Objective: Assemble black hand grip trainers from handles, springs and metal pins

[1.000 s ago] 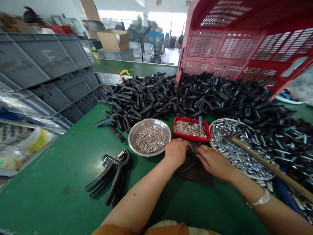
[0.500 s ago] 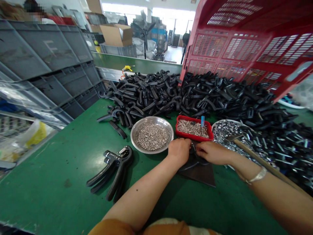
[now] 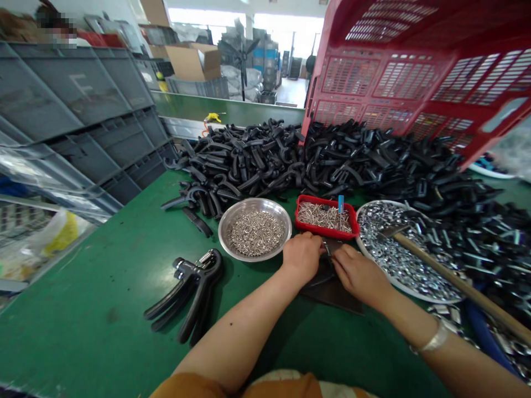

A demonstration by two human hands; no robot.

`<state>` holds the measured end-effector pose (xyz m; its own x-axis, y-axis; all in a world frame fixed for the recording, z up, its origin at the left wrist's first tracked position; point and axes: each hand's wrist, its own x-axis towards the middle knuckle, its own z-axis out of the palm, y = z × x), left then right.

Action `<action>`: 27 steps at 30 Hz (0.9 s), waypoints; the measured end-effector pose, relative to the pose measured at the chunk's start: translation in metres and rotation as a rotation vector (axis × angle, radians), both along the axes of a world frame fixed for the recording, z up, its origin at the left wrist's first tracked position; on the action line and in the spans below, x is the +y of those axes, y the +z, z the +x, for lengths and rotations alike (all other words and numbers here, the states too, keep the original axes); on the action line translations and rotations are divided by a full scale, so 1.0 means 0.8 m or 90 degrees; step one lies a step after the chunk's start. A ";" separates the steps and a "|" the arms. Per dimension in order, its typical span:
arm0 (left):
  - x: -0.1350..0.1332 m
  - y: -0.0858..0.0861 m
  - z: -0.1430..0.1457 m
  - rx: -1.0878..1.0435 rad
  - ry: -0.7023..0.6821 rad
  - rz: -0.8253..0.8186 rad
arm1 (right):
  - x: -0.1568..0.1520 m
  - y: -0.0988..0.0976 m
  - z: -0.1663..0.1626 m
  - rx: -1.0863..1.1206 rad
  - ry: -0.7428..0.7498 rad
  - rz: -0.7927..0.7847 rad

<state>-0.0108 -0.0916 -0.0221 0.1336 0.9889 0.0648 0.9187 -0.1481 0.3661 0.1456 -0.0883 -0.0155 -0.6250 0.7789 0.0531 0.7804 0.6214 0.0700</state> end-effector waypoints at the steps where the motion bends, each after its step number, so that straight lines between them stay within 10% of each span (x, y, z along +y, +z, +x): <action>1: 0.000 -0.001 0.000 0.000 0.001 0.002 | 0.001 -0.003 0.003 0.015 0.016 0.004; 27: 0.000 -0.001 -0.002 -0.002 -0.006 -0.001 | 0.001 -0.015 0.009 0.137 0.005 -0.020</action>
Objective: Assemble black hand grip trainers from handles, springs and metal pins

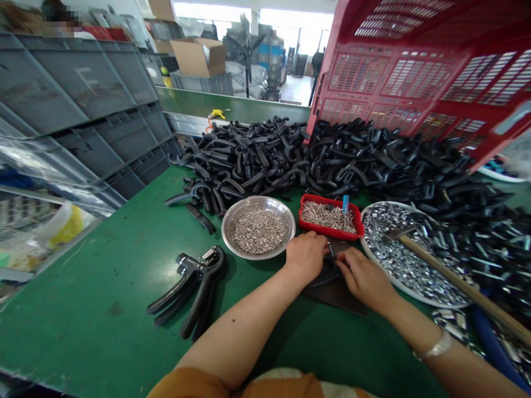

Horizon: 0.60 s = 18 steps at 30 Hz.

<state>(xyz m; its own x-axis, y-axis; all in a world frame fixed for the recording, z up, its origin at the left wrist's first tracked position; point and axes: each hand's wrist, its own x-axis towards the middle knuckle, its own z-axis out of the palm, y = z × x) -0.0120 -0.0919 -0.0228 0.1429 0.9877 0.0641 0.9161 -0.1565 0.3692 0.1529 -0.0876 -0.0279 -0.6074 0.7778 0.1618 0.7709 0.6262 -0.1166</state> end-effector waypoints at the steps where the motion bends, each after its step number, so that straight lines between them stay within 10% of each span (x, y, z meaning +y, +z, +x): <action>1: 0.000 0.000 0.000 -0.001 -0.002 0.001 | -0.001 0.000 -0.001 -0.004 -0.002 0.007; 18: -0.001 -0.002 0.001 -0.018 0.011 0.006 | -0.005 -0.003 -0.005 -0.087 -0.006 0.072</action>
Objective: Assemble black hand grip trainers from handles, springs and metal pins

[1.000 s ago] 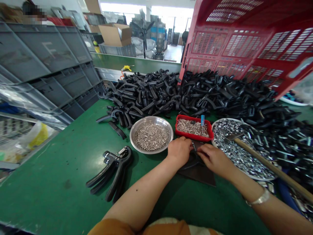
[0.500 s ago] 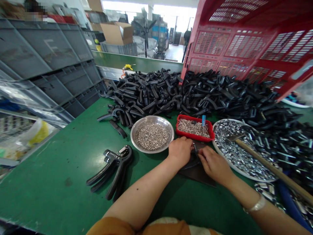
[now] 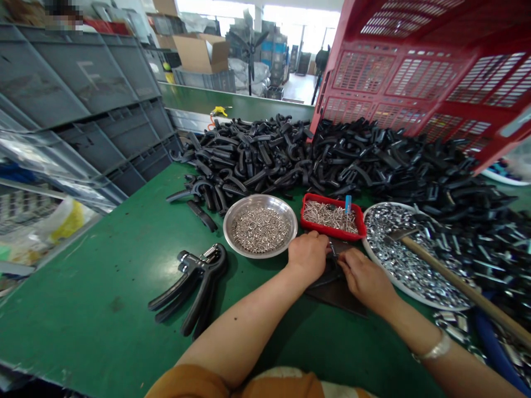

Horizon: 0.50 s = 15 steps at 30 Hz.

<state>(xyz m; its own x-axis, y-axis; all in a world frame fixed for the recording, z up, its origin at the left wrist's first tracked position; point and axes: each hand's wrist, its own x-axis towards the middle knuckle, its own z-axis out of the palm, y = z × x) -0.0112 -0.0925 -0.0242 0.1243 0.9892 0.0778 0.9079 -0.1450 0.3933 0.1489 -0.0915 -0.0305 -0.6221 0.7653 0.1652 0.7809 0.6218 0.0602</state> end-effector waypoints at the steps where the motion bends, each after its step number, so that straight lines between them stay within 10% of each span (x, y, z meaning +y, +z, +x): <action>1: 0.000 0.001 0.000 -0.001 0.002 -0.002 | -0.002 0.001 -0.002 -0.029 -0.003 0.025; 15: -0.004 -0.008 0.009 -0.046 -0.078 0.085 | -0.039 -0.008 0.023 -0.037 0.084 0.136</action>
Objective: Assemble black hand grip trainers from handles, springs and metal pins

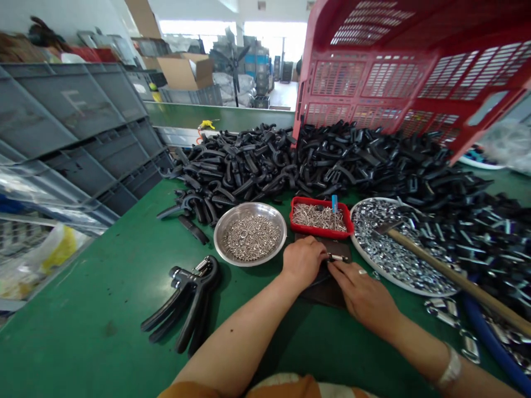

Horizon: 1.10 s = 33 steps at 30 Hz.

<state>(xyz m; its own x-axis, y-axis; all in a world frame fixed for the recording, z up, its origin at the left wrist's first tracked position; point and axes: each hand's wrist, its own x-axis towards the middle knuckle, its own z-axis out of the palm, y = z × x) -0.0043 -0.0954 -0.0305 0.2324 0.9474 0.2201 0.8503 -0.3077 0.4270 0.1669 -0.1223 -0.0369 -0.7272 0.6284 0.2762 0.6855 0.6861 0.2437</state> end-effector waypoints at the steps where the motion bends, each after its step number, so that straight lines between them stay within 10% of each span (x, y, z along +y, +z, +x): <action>1: 0.000 -0.002 0.000 0.001 -0.005 0.006 | -0.003 -0.002 0.004 0.012 -0.004 -0.023; 33: 0.008 0.007 0.005 0.166 -0.187 0.012 | -0.006 -0.022 0.028 0.160 -0.023 -0.149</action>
